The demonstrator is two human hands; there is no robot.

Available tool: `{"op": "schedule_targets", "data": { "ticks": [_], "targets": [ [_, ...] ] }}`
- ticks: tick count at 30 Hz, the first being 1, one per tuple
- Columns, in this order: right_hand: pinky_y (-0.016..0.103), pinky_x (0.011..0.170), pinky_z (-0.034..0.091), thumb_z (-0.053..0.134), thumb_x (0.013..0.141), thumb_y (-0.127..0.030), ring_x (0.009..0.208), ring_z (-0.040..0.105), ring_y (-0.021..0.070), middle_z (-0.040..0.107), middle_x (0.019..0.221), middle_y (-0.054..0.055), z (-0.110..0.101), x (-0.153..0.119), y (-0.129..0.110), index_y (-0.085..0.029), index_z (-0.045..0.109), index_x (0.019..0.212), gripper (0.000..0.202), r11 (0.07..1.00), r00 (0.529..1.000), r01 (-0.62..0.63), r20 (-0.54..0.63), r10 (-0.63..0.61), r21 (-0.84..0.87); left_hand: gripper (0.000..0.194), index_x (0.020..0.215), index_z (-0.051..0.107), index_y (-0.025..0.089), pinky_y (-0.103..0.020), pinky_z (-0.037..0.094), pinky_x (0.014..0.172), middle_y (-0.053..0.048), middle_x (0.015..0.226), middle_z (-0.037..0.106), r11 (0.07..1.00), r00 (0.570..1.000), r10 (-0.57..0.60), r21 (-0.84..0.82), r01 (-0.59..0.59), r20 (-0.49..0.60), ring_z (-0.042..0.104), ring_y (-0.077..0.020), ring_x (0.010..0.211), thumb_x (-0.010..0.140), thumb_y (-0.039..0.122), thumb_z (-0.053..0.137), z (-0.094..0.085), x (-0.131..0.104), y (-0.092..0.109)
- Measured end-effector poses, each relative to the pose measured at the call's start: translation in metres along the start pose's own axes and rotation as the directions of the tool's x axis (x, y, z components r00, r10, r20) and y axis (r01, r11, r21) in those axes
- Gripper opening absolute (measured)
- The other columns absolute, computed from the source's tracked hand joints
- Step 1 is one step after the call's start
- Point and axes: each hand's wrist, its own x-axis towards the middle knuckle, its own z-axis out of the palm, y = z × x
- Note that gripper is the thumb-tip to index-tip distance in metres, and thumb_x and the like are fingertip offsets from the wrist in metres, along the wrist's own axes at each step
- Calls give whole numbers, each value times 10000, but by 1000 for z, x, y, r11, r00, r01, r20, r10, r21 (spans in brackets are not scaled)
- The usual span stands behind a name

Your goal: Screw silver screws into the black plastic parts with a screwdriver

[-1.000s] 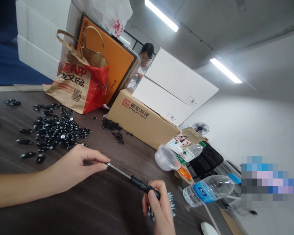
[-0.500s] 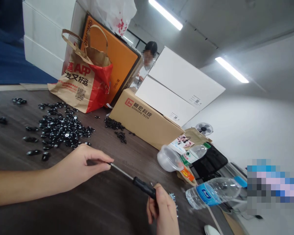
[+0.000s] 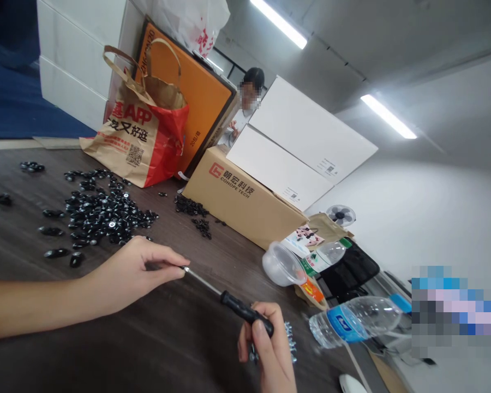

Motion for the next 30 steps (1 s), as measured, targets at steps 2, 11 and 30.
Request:
{"op": "schedule_targets", "data": {
  "ticks": [2,11,30],
  "targets": [
    [227,412,329,568,925,-549,365,384,98,402,505,-80,-1,0,0,-228,541,737,373,999,999,-47,6,47,-22,178,962,823,208,-290,591,803,-9,956,834,1000,1000,11,15,-11,3,769,-218,889,828,209,706,0,-1,0],
    [225,452,323,655,856,-594,418,450,109,464,520,-69,1,1,-3,-215,551,757,405,994,998,-13,-63,6,-106,168,948,825,220,-295,591,801,-9,940,835,995,999,43,94,-44,13,769,-219,871,834,226,702,1,-3,-3],
    [301,679,396,677,873,-293,765,559,208,625,853,15,5,0,6,-240,685,916,70,709,935,232,354,27,-666,91,792,648,184,-418,493,731,-82,840,693,420,896,238,792,-443,375,640,-287,819,784,170,558,-17,6,9]
  ]
}}
